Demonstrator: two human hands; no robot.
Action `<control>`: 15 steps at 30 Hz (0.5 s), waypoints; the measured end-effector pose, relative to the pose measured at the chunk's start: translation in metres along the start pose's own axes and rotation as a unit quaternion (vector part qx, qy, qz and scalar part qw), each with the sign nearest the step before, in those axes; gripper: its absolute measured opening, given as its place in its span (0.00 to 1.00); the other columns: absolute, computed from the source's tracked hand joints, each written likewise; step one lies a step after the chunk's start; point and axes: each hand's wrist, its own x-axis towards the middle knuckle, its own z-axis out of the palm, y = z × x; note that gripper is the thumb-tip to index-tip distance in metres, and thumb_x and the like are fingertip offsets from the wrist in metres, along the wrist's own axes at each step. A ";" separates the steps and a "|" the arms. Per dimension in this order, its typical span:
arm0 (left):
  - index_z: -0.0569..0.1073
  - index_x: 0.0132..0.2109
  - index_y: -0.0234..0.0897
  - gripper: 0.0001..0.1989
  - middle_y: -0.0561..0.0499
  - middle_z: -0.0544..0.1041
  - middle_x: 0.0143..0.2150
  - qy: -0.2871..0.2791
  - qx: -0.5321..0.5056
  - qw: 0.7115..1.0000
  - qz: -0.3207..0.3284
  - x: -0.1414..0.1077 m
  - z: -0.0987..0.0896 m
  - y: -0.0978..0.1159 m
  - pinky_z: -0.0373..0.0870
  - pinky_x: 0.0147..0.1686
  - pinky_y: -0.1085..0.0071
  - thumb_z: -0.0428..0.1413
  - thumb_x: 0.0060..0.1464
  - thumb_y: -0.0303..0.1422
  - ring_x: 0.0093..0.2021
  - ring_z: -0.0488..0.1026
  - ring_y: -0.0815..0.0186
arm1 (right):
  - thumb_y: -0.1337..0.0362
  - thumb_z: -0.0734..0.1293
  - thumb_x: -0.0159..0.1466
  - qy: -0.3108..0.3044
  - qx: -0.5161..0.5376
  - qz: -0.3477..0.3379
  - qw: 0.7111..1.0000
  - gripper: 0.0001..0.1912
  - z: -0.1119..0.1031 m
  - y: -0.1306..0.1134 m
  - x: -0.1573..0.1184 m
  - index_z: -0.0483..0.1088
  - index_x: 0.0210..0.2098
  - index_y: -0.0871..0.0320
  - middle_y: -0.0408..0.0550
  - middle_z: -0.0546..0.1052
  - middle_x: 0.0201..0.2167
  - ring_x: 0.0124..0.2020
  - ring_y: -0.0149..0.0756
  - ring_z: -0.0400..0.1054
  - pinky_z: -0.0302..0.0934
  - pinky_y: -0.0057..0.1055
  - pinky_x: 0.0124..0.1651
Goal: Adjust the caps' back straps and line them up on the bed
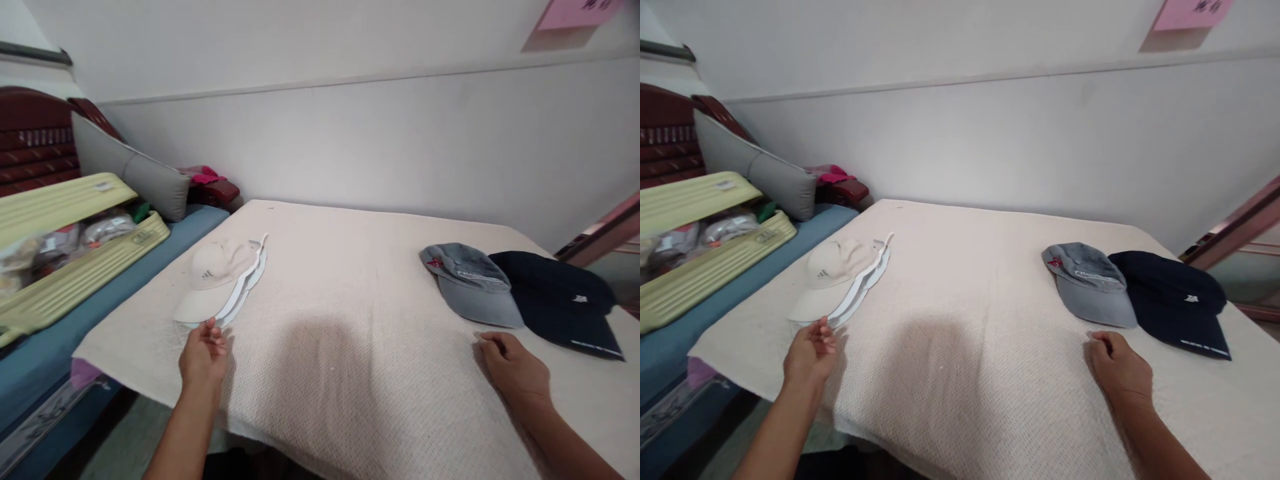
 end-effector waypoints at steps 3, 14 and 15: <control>0.66 0.30 0.32 0.05 0.57 0.68 0.23 0.004 -0.021 1.000 0.011 0.002 0.003 0.003 0.54 0.11 0.84 0.50 0.49 0.19 0.15 0.61 0.79 | 0.55 0.57 0.56 -0.003 -0.004 0.002 1.000 0.15 -0.001 0.000 0.000 0.68 0.37 0.52 0.49 0.77 0.33 0.37 0.48 0.70 0.58 0.36 0.41; 0.66 0.28 0.34 0.09 0.55 0.70 0.23 -0.022 -0.029 0.999 0.037 0.015 0.026 0.004 0.58 0.14 0.85 0.49 0.57 0.28 0.22 0.70 0.75 | 0.57 0.59 0.56 0.006 0.013 -0.012 1.000 0.11 0.000 0.000 0.000 0.67 0.35 0.51 0.53 0.76 0.31 0.35 0.49 0.69 0.56 0.38 0.39; 0.65 0.28 0.34 0.10 0.55 0.69 0.22 -0.025 -0.022 0.999 0.036 0.016 0.027 0.004 0.57 0.14 0.84 0.50 0.58 0.29 0.20 0.69 0.75 | 0.57 0.59 0.56 0.008 0.014 -0.012 1.000 0.10 0.000 0.000 -0.001 0.67 0.35 0.51 0.53 0.76 0.31 0.35 0.49 0.69 0.56 0.38 0.39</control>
